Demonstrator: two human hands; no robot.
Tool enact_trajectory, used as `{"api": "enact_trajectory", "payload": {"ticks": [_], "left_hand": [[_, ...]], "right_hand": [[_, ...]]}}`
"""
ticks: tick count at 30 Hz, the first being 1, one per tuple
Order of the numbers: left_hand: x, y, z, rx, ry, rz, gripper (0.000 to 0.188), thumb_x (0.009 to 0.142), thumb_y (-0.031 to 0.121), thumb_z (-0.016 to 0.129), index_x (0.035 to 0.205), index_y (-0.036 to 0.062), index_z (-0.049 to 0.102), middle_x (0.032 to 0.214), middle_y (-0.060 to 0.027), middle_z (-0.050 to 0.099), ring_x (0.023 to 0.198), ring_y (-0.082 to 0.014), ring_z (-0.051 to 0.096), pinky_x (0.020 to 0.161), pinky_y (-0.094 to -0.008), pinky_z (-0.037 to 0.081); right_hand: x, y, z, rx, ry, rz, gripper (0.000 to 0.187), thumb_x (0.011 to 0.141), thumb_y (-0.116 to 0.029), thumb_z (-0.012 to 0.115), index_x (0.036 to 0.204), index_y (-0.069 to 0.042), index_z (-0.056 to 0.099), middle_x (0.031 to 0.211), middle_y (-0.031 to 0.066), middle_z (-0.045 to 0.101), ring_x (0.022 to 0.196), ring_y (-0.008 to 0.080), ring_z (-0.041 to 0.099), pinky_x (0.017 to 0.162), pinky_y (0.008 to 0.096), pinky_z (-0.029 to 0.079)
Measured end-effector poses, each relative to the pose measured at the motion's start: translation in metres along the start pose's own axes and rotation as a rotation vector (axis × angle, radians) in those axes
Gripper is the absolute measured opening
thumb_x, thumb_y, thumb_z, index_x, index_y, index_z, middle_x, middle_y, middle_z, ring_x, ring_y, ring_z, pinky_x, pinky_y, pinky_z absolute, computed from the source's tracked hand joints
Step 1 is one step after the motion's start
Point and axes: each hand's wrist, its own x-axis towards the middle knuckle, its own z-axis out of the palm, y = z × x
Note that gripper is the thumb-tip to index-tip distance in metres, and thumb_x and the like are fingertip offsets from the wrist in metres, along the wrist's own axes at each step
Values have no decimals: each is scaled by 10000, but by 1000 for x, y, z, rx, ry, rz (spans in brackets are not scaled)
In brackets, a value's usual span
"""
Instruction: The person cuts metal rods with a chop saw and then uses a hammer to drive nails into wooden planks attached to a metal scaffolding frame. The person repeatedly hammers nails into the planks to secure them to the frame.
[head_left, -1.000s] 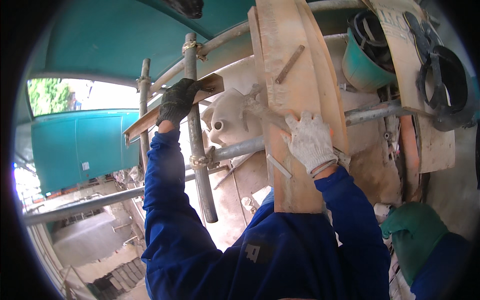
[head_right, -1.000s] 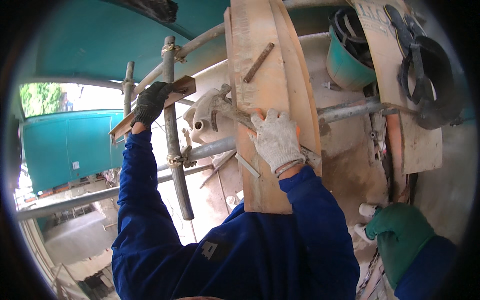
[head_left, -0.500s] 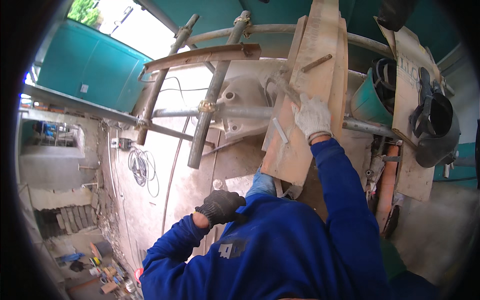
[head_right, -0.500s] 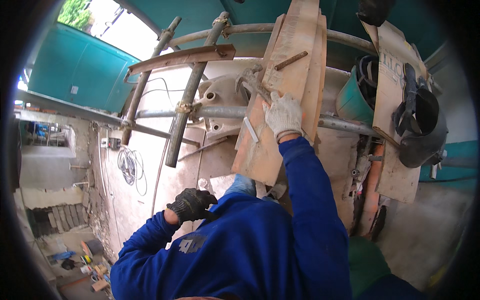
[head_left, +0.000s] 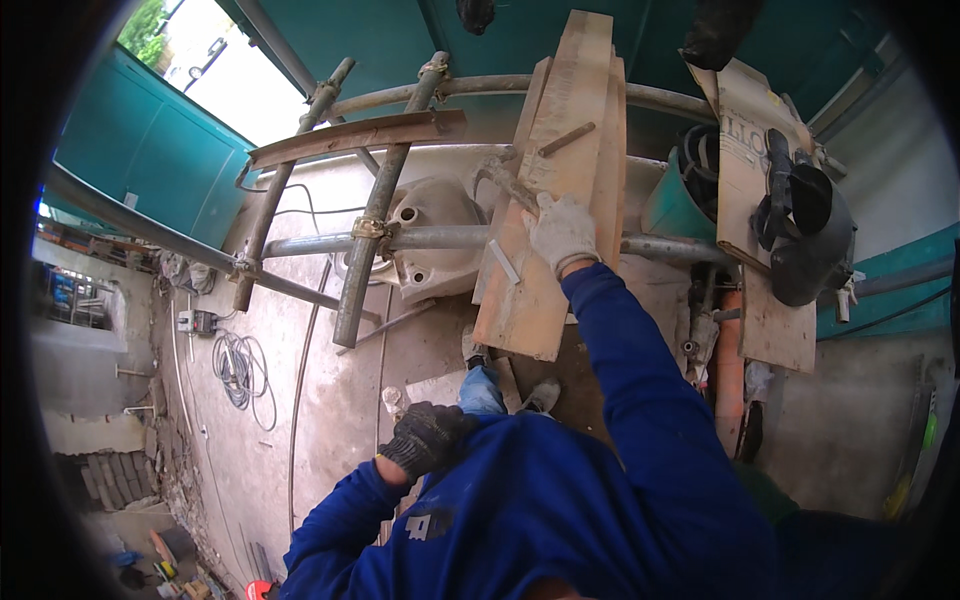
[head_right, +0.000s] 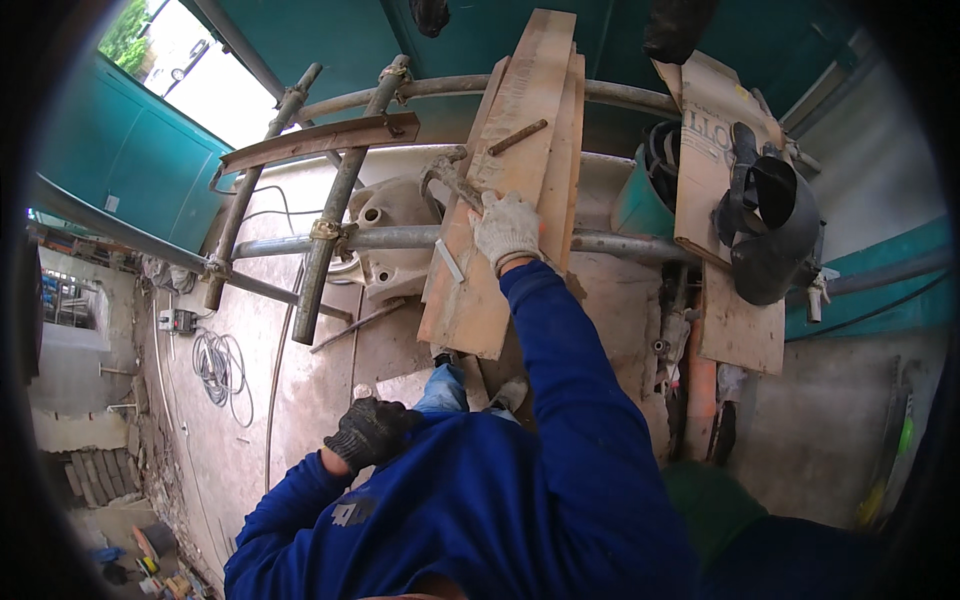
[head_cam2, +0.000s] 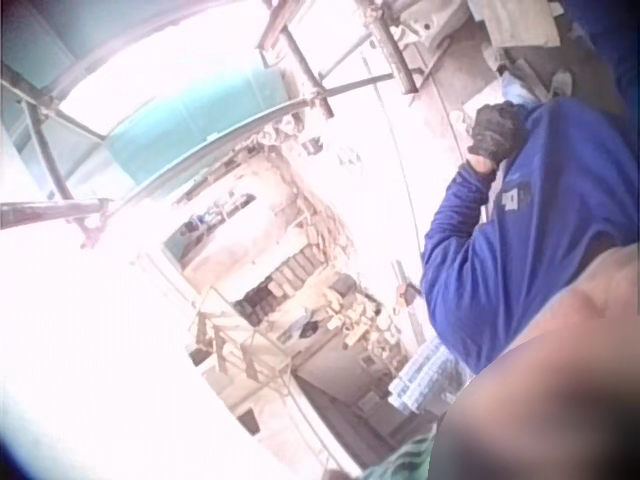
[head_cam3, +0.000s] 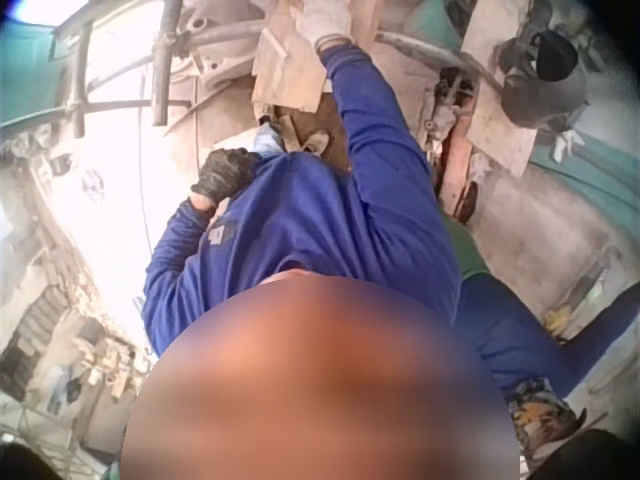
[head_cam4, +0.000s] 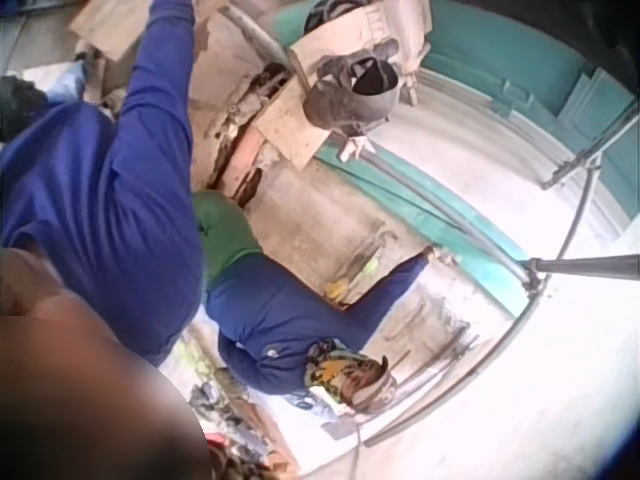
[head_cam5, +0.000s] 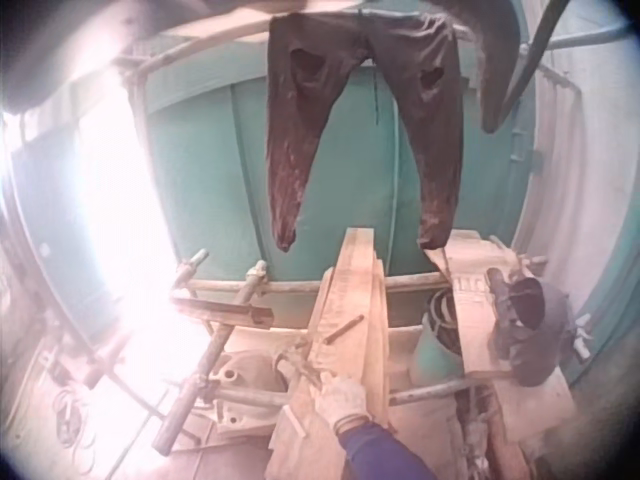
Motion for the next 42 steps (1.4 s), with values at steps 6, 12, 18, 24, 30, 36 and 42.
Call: {"api": "enact_trajectory", "payload": {"ticks": [6,12,18,24,30,36,42], "left_hand": [[-20,-28,-30,42,-277,-135,524,809,577,704,1133,165,704,988,-98,713,874,-314,708,757,-445,560],[5,-33,-8,53,-89,114,417,775,336,714,1159,174,700,920,-101,707,820,-314,704,674,-451,558],[28,-62,-13,-99,158,-19,438,820,414,737,1153,130,719,950,-137,736,847,-322,720,736,-439,564],[31,-102,-34,-363,223,-247,451,880,440,729,1142,74,729,1004,-156,738,941,-332,709,833,-433,554],[63,-129,0,-848,252,-105,391,959,329,628,1253,77,681,1308,-216,626,1091,-362,661,918,-453,528],[150,-117,39,-1314,-57,165,544,936,328,702,1392,58,575,1305,-165,621,1075,-274,667,891,-373,564],[170,-82,53,-1407,-147,148,503,979,361,674,1345,26,594,1190,-111,684,1008,-230,691,846,-356,589]], "right_hand": [[1,1,2,-20,-2,-19,403,950,-484,587,1155,-141,646,1045,219,632,938,410,667,775,498,554],[2,-1,6,-70,24,4,401,913,-507,634,1114,-160,655,1028,174,644,919,369,671,751,484,551],[4,0,8,-26,-19,-8,404,931,-492,615,1142,-149,653,1042,184,647,929,389,667,756,495,551],[1,-4,2,-76,-49,-27,454,959,-490,577,1206,-115,641,1055,209,641,954,403,667,787,504,558],[14,0,-7,-91,-200,-56,491,975,-483,549,1245,-77,602,1076,243,663,988,414,673,812,509,549],[6,-9,-32,148,-284,58,487,972,-417,564,1247,-15,564,1083,297,667,1025,469,639,849,533,514],[-82,-2,-83,690,-117,179,418,927,-284,630,1197,31,571,1045,295,652,1012,497,612,837,486,499]]}}
